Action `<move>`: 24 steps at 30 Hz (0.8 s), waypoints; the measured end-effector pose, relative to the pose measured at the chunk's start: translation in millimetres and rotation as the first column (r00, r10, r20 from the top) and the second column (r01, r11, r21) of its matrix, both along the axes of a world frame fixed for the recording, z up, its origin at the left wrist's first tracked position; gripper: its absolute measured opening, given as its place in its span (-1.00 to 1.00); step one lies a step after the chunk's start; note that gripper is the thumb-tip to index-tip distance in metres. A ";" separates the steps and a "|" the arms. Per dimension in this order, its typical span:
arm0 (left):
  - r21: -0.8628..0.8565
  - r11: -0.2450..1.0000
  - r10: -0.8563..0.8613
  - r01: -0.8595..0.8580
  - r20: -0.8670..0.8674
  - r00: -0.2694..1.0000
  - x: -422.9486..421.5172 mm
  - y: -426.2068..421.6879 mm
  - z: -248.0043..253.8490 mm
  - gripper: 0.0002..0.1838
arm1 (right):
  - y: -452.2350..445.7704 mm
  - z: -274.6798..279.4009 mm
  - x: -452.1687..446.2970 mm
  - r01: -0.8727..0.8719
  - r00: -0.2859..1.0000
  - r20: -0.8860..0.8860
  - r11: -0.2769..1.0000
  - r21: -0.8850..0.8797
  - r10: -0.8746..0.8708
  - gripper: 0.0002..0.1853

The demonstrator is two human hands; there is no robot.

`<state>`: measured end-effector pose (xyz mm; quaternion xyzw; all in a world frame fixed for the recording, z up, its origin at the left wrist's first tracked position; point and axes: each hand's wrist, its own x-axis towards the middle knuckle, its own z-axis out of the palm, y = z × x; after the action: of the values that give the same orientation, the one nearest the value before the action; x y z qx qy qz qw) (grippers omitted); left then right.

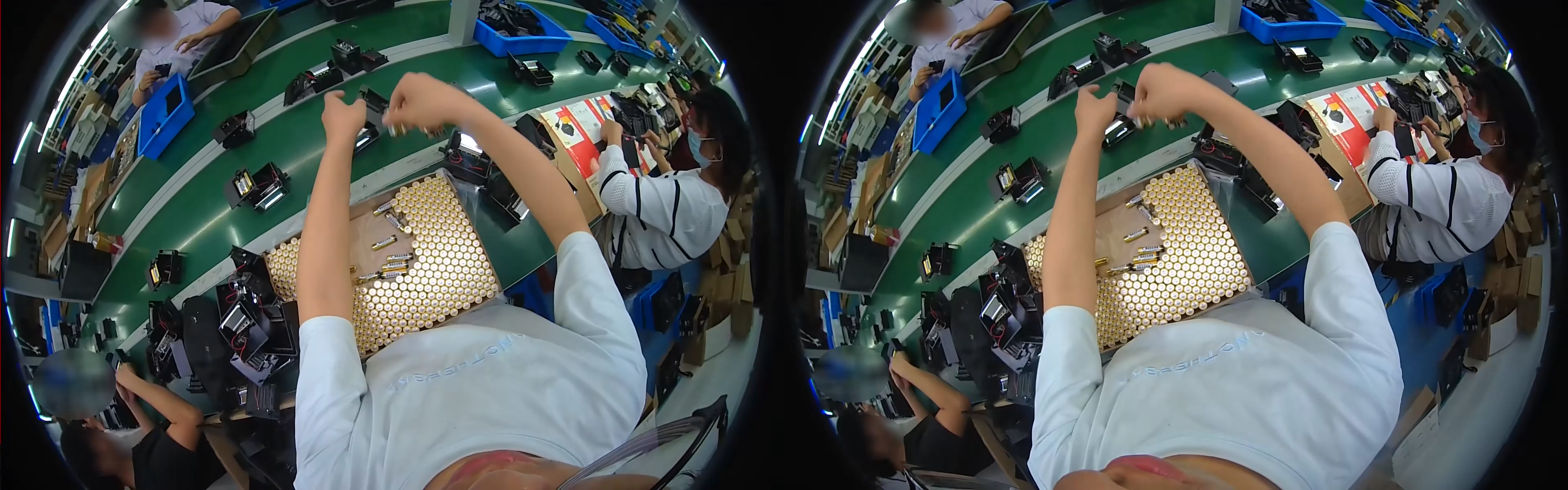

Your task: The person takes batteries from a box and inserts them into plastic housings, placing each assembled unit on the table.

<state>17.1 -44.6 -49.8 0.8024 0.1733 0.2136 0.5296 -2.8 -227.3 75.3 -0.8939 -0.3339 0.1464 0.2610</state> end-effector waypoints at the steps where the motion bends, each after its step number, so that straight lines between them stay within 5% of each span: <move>1: -0.307 0.949 -0.078 0.076 0.004 0.997 1.6 6.3 -5.8 -0.59 | 4.2 -2.9 11.3 0.023 0.998 0.057 0.999 0.026 -0.025 -0.70; 3: -0.727 0.659 -0.214 0.196 0.069 0.974 3.8 22.1 -19.5 -0.64 | 18.5 -23.5 45.2 0.067 0.991 0.110 0.995 0.071 -0.074 -0.67; 7: -0.919 0.348 -0.116 0.185 0.153 0.981 -11.1 22.3 -22.8 -0.75 | 53.3 -41.6 73.7 0.007 0.975 0.222 0.998 0.066 -0.021 -0.65; 15: -0.876 0.463 0.040 0.140 0.178 0.983 -19.6 26.5 -28.5 -0.74 | 97.6 -51.8 79.6 -0.114 0.964 0.242 0.993 -0.012 0.114 -0.62; 18: -0.929 0.345 0.020 0.137 0.153 0.988 -26.5 32.9 -19.2 -0.73 | 107.1 -55.6 73.5 -0.149 0.953 0.257 0.987 -0.067 0.161 -0.63; 24: -0.840 0.532 -0.009 0.105 0.119 0.993 -23.0 49.5 -19.6 -0.59 | 105.0 -49.2 46.8 -0.141 0.977 0.165 0.989 0.030 0.135 -0.68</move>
<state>-5.9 4.9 -69.4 0.4403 0.2019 0.1257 0.8658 43.9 -122.3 26.1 -0.8718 -0.4183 0.0837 0.2408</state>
